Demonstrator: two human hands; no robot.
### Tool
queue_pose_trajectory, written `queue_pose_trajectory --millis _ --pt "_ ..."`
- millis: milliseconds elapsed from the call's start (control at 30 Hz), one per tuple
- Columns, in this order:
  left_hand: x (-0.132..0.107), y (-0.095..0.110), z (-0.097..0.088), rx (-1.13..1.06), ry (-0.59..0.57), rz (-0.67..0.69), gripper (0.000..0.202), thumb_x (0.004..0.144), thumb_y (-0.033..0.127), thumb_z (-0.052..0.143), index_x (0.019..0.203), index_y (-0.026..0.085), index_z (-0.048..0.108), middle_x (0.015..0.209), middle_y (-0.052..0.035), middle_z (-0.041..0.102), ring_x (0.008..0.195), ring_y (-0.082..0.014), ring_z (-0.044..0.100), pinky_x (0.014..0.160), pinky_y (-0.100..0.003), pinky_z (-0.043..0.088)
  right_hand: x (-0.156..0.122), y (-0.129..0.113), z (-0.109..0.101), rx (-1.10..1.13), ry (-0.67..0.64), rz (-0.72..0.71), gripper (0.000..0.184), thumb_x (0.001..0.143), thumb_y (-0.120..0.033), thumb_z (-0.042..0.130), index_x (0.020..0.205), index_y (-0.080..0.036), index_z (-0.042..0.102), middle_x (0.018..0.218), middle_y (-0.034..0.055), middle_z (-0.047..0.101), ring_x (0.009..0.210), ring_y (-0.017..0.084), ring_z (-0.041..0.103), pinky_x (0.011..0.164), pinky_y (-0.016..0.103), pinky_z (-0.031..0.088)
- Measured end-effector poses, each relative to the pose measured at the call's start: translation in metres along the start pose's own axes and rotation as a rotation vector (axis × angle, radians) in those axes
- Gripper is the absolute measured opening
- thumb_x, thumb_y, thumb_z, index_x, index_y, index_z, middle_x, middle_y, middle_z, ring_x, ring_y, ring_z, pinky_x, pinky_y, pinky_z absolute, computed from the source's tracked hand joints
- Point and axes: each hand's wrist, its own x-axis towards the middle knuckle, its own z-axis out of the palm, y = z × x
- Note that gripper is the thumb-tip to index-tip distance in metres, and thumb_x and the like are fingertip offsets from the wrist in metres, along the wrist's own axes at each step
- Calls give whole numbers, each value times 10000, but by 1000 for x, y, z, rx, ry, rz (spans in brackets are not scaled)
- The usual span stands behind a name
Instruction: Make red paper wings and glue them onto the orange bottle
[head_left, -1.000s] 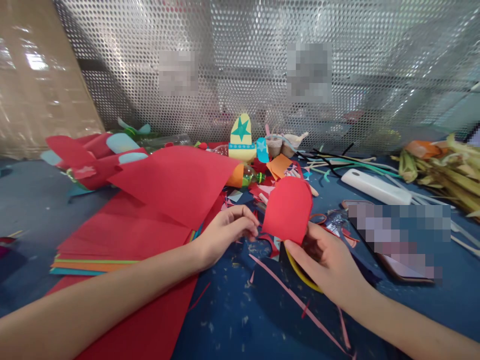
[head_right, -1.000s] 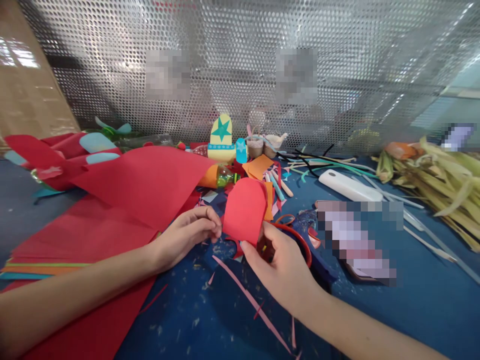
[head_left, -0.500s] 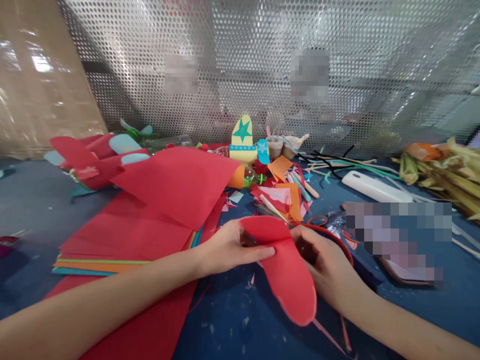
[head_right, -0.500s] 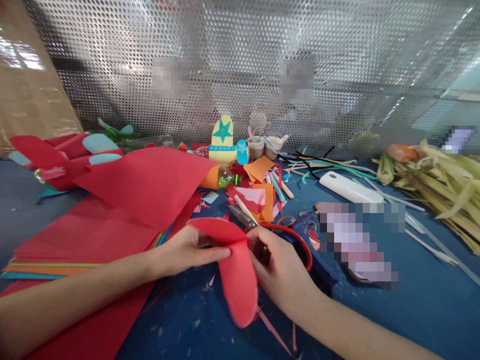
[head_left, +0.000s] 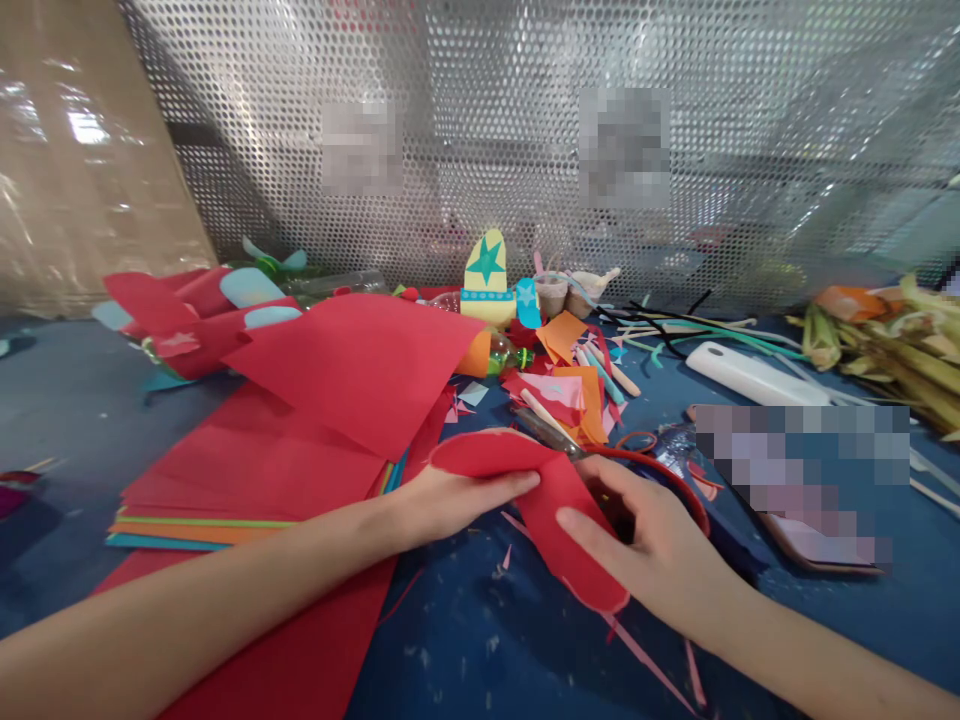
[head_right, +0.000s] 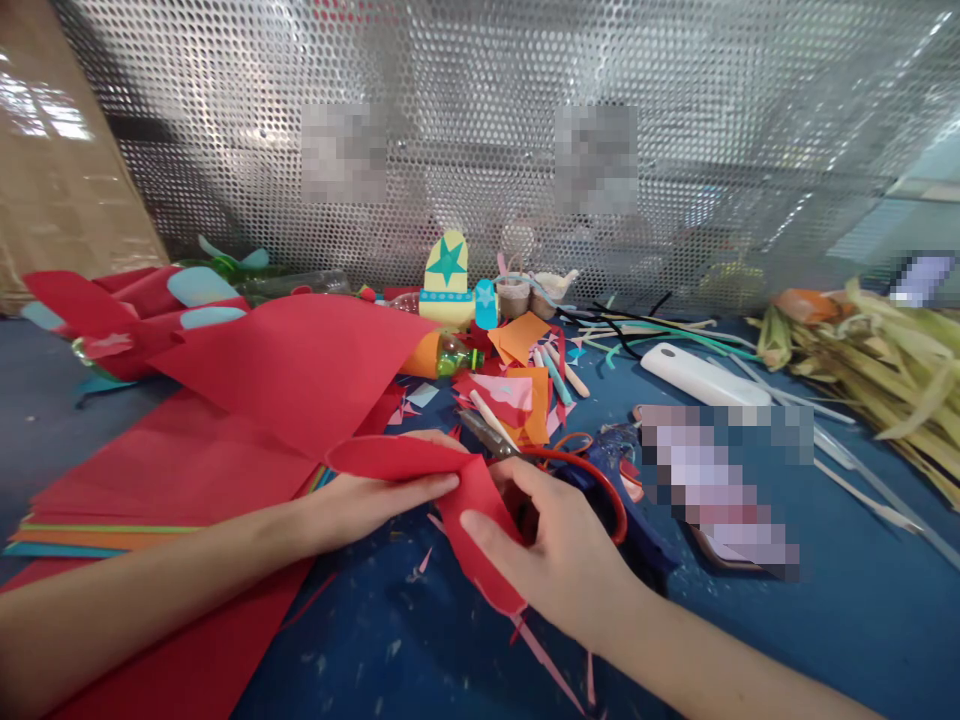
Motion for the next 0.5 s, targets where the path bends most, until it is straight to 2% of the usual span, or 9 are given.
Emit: queue_pose_trajectory --millis 100,167,233,300,400,500 --pt "0 0 2 -189 76 -38 135 771 279 669 861 189 713 968 -51 709 970 -237 626 899 -326 457 2 1 2 -123 48 -8 178 882 -367 505 792 -217 538 686 -22 580 588 123 538 531 229 438" --pt "1 -3 6 -417 121 -143 170 739 297 694 844 164 704 922 -61 728 919 -248 651 868 -350 478 3 3 3 -127 71 -6 197 897 -377 468 800 -220 534 675 -23 572 573 120 538 512 226 437" --pt "2 -5 8 -630 160 -247 224 710 308 710 860 144 681 863 -71 740 847 -260 677 827 -380 500 3 5 3 -128 106 3 209 907 -399 437 861 -222 539 739 -4 605 630 135 578 537 233 461" --pt "3 -4 9 -763 195 -289 252 689 288 709 885 139 658 844 -72 743 817 -263 689 794 -380 516 2 7 2 -140 155 21 236 915 -414 407 944 -221 539 848 29 644 730 161 619 577 251 486" --pt "6 -1 5 -834 212 -307 251 675 271 692 881 134 649 830 -76 746 811 -255 692 722 -330 533 0 6 -4 -237 227 29 286 918 -417 385 1037 -214 547 988 65 677 850 200 650 678 304 518" --pt "7 1 3 -869 204 -296 237 686 267 692 876 129 657 848 -84 744 828 -248 691 711 -314 541 0 2 -16 -389 257 -53 299 917 -397 387 1065 -224 581 1066 67 686 947 225 652 798 355 512"
